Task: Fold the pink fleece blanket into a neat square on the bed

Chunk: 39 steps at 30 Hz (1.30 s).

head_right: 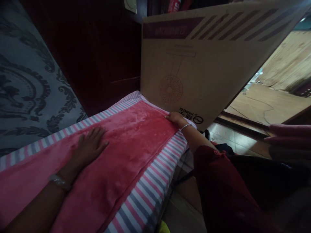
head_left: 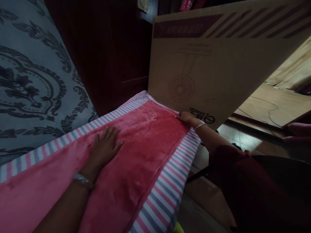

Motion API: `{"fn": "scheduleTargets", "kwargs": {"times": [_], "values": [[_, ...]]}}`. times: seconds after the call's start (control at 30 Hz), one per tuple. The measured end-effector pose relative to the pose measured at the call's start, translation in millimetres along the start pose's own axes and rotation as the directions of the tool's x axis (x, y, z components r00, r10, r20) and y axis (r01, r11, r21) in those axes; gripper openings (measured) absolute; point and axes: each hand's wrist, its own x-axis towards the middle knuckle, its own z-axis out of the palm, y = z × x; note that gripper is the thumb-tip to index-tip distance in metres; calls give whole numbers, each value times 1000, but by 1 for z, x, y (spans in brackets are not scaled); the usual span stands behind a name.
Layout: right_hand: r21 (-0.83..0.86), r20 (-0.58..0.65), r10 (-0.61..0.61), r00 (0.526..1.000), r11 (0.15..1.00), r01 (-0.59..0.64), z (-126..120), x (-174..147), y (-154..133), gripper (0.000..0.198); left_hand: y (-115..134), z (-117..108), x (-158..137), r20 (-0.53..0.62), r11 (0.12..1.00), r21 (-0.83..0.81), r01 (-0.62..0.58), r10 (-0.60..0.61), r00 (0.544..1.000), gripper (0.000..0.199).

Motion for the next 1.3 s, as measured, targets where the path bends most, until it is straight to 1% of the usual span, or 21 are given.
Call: {"fn": "scheduleTargets", "kwargs": {"times": [0.07, 0.17, 0.27, 0.33, 0.4, 0.43, 0.5, 0.53, 0.6, 0.67, 0.73, 0.8, 0.93, 1.03, 1.13, 1.23, 1.3], "values": [[-6, -32, -5, 999, 1000, 5, 5, 0, 2, 47, 0, 1, 0, 50, 999, -4, -42, 42, 998, 66], [-12, -93, 10, 996, 1000, -11, 16, -4, 7, 46, 0, 1, -1, 102, 1000, 9, -24, 23, 994, 64], [-20, -113, 24, 993, 999, -27, 22, -6, 10, 49, 0, 2, -2, 97, 999, 3, -34, 33, 995, 65], [-37, -107, 4, 994, 999, -8, 20, -4, 8, 54, 0, 3, -3, 86, 999, -11, -43, 44, 995, 67], [-38, -146, -18, 989, 999, 13, 14, 1, -2, 57, -1, 3, -3, 77, 999, -29, -41, 44, 996, 69], [-22, -193, -27, 981, 999, 23, 9, 7, -10, 56, -1, 4, -4, 71, 999, -38, -38, 41, 997, 69], [61, -297, -43, 954, 996, 64, 0, 23, -33, 50, 0, 4, -4, 53, 998, -56, -37, 40, 998, 70], [136, -325, -37, 945, 987, 86, -4, 34, -47, 48, 0, 4, -5, 41, 997, -62, -40, 42, 998, 70], [306, -309, -2, 951, 946, 102, -12, 59, -78, 45, 0, 5, -7, 24, 996, -71, -50, 52, 998, 71], [434, -245, 46, 968, 898, 67, -18, 87, -106, 47, 0, 6, -8, 17, 995, -77, -59, 60, 998, 72], [483, -193, 70, 979, 875, 33, -23, 110, -128, 49, -1, 8, -10, 11, 995, -84, -60, 61, 998, 74], [501, -153, 69, 986, 865, 18, -24, 128, -141, 48, -2, 11, -11, -1, 994, -93, -58, 58, 998, 76], [538, -64, 36, 997, 843, 4, -18, 148, -152, 34, -4, 15, -14, -36, 990, -124, -72, 68, 997, 78], [568, -51, 19, 999, 823, 14, -11, 156, -156, 28, -4, 13, -16, -36, 984, -157, -83, 79, 996, 79], [605, -94, 34, 995, 795, 30, -6, 165, -158, 35, -3, 11, -17, -18, 980, -177, -88, 86, 996, 81], [618, -181, 58, 982, 783, 67, -1, 178, -161, 44, -1, 11, -17, -15, 979, -171, -111, 110, 994, 81], [600, -217, 53, 975, 795, 90, 6, 186, -162, 42, -1, 13, -18, -10, 985, -152, -78, 77, 997, 82]]}}
